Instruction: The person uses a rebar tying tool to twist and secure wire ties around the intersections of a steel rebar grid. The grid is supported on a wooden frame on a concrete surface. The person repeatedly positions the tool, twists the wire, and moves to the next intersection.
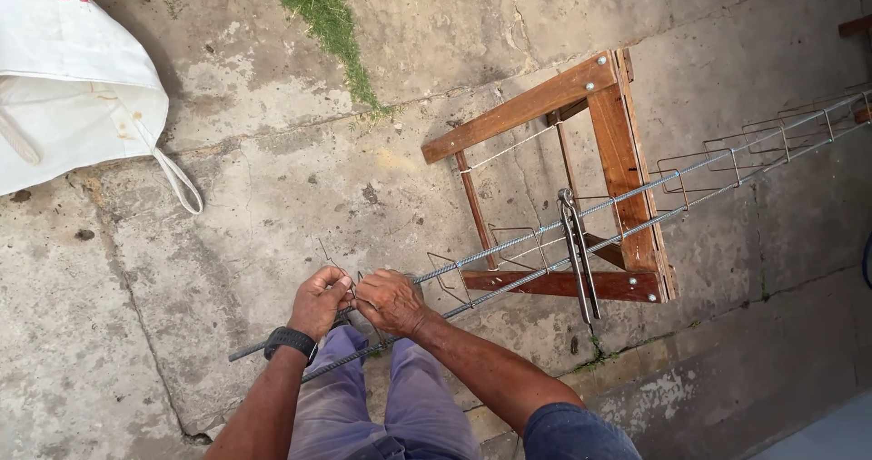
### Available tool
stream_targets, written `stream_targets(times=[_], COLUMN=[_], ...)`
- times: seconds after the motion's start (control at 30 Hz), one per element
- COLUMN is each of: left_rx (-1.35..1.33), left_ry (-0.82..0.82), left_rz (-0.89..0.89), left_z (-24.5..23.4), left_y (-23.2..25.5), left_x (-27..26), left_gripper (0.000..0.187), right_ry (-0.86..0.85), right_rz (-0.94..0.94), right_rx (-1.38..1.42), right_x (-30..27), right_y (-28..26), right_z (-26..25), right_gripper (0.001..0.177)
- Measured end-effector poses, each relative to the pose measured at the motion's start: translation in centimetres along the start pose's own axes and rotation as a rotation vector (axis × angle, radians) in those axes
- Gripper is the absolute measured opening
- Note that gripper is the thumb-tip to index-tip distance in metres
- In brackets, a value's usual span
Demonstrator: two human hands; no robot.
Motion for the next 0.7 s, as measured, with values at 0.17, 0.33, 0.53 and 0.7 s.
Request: stream_targets(times=[0.17,0.33,0.53,0.7], left_rx=[0.188,0.09,0.212,0.716], left_ry=[-0.046,-0.07,-0.174,-0.343], left_rz=[-0.044,-0.149,-0.421,0.002], left_z=[0.7,1.5,2.7,3.1], left_y=[-5.1,-3.0,2.8,-0.7], left_x=[4.8,3.3,1.9,5.9], left_gripper=[0.006,0.023,0.025,0.035], right_ry=[0.016,-0.127,-0.502,-0.592], right_rz=[-0.186,-0.232,-0.544,-0.705], right_rx=[-0.224,-0.361,-0.38,-0.43], right_x=[-0.9,-0.6,1.8,3.5], right_y=[0.7,1.6,-0.2,-2.4], right_z=[2.5,3.2,0.7,0.3], right_gripper=[0.014,0.012,0.011,0.009])
Point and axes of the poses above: each hand's wrist, its own x-axis towards the middle knuckle, its own z-axis out of the palm, y = z × x, the point moved 7 cm from there along x, towards the middle knuckle, and after that the axes turned 12 degrees about z, right-handed, at the moved point
